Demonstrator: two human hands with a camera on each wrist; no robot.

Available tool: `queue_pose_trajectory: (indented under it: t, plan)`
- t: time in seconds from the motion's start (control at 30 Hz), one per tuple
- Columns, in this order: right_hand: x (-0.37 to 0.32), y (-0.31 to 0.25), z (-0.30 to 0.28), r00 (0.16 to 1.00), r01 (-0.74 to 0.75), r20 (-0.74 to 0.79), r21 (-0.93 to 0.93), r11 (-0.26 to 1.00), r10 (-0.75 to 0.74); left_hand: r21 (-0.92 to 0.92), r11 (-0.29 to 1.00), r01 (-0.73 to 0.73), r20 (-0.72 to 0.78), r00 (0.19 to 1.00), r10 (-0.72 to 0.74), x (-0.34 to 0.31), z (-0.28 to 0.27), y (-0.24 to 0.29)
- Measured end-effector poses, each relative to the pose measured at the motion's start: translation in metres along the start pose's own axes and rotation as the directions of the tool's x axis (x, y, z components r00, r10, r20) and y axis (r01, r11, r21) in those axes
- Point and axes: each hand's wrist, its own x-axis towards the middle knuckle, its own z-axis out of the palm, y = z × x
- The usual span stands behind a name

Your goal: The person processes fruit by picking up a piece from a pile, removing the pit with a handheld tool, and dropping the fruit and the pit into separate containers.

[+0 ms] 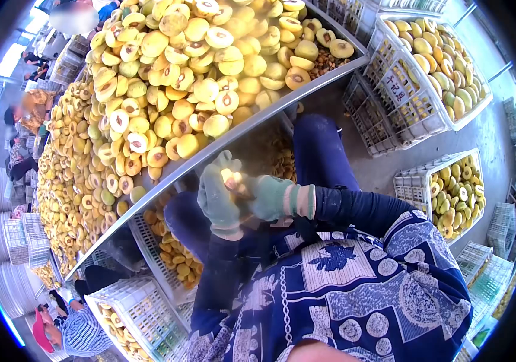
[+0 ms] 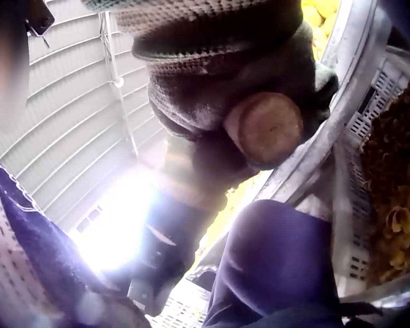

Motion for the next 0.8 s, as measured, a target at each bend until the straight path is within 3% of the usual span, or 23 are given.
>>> queue_pose_trajectory:
  t: [0.03,0.07,0.1,0.13,0.2,0.33,0.4,0.43,0.47,0.53,0.57,0.6,0.67,0.7,0.73,0.8]
  plan:
    - [-0.003,-0.003,-0.002,1.000,0.001,0.002,0.003,1.000,-0.001,0.004,1.000,-0.020,0.058,0.998,0.019,0.002,-0.005,-0.002]
    - [-0.008,-0.010,-0.008,0.997,-0.067,0.050,0.363,0.929,0.052,0.008,1.000,-0.020,0.054,0.998,0.019,0.004,-0.008,0.001]
    - [-0.015,-0.018,-0.015,0.990,-0.140,0.115,0.667,0.732,0.084,0.034,0.998,0.051,0.092,0.994,-0.054,0.006,-0.011,0.005]
    - [-0.021,-0.027,-0.028,0.989,-0.141,0.121,0.666,0.733,0.081,0.060,0.991,0.122,0.125,0.984,-0.128,0.006,-0.012,0.008]
    - [-0.027,-0.039,-0.054,0.908,-0.338,0.409,0.579,0.742,0.094,0.089,0.987,0.131,0.126,0.982,-0.141,0.006,-0.010,0.011]
    - [-0.030,-0.041,-0.057,0.911,-0.360,0.380,0.535,0.764,0.163,0.084,0.980,0.181,0.036,0.982,-0.185,0.005,-0.010,-0.004]
    - [-0.030,-0.040,-0.048,0.902,-0.383,0.401,0.573,0.724,0.159,0.040,0.995,0.089,-0.030,0.996,-0.088,0.004,-0.006,-0.007]
    - [-0.030,-0.039,-0.042,0.895,-0.403,0.419,0.611,0.682,0.153,-0.062,0.977,0.205,-0.017,0.978,-0.207,0.002,-0.002,0.004]
    - [-0.030,-0.036,-0.040,0.894,-0.404,0.421,0.606,0.685,0.154,-0.066,0.977,0.203,-0.020,0.979,-0.205,0.003,-0.001,0.003]
    - [-0.029,-0.029,-0.034,0.907,-0.355,0.414,0.847,0.396,-0.072,-0.057,0.990,0.131,-0.047,0.990,-0.134,0.006,-0.002,0.001]
    - [-0.020,-0.023,-0.025,0.866,-0.417,0.467,0.872,0.258,-0.178,-0.009,0.992,0.125,0.005,0.992,-0.125,0.008,-0.006,-0.001]
    - [-0.018,-0.018,-0.019,0.866,-0.417,0.466,0.873,0.254,-0.182,-0.003,0.992,0.126,0.005,0.992,-0.125,0.008,-0.010,0.000]
    - [-0.019,-0.014,-0.013,0.822,-0.464,0.406,0.884,-0.056,-0.399,0.026,0.989,0.147,0.062,0.987,-0.149,0.008,-0.011,0.004]
    - [-0.014,-0.008,-0.003,0.788,-0.495,0.370,0.856,-0.148,-0.491,0.032,0.981,0.193,-0.006,0.981,-0.193,0.006,-0.010,0.006]
    - [-0.012,-0.007,0.001,0.787,-0.495,0.373,0.857,-0.144,-0.491,0.029,0.981,0.190,-0.007,0.982,-0.189,0.007,-0.011,0.006]
    - [-0.010,-0.007,0.012,0.710,-0.573,0.267,0.756,-0.315,-0.651,0.007,0.996,0.093,-0.021,0.995,-0.093,0.006,-0.016,0.004]
